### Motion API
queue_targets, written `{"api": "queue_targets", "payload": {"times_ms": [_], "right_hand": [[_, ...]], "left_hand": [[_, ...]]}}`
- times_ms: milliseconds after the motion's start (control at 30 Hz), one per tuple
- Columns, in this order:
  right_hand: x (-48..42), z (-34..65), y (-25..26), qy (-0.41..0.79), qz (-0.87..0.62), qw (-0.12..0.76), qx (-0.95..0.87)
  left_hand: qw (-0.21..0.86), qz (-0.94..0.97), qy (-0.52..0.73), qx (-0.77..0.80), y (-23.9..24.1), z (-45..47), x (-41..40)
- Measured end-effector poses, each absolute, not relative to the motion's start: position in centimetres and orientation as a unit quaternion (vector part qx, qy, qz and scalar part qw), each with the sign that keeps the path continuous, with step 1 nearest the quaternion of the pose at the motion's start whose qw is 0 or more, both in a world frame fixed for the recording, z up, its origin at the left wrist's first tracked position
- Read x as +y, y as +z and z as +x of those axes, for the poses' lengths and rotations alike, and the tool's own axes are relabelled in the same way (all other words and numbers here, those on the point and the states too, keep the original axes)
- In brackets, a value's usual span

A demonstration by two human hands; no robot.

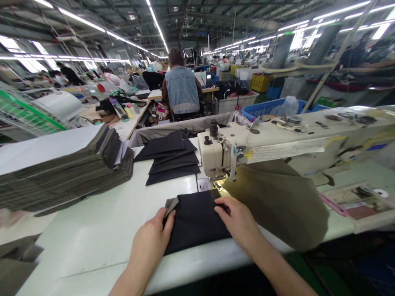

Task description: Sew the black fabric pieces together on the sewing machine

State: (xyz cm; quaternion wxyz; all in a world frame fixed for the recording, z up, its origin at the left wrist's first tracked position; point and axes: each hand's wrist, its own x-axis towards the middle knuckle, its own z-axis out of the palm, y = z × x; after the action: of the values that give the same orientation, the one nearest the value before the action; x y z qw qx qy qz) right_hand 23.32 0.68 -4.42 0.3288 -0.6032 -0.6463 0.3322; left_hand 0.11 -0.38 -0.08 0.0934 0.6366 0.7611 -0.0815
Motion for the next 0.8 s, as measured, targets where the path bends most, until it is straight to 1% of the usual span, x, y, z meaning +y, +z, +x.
{"api": "queue_targets", "payload": {"times_ms": [300, 433, 533, 633, 700, 800], "right_hand": [[0.6, 23.3, -4.6, 0.323, -0.605, 0.333, -0.647], [0.7, 23.1, -4.7, 0.301, -0.612, 0.321, -0.657], [0.6, 23.0, -4.6, 0.235, -0.614, 0.299, -0.692], [0.4, 23.5, -4.6, 0.111, -0.573, 0.278, -0.763], [0.2, 24.1, -5.0, 0.046, -0.520, 0.289, -0.802], [0.2, 24.9, -6.3, 0.018, -0.453, 0.329, -0.828]], "left_hand": [[0.087, 0.633, -0.092, 0.763, 0.0, 0.4, -0.3], [0.081, 0.642, -0.093, 0.757, 0.3, 0.6, -0.3], [0.089, 0.643, -0.096, 0.755, 0.7, 0.8, -0.2], [0.091, 0.638, -0.083, 0.760, 0.9, 0.9, -0.1], [0.090, 0.634, -0.058, 0.766, 0.8, 0.7, -0.2], [0.100, 0.625, -0.037, 0.773, 0.4, 0.4, -0.2]]}}
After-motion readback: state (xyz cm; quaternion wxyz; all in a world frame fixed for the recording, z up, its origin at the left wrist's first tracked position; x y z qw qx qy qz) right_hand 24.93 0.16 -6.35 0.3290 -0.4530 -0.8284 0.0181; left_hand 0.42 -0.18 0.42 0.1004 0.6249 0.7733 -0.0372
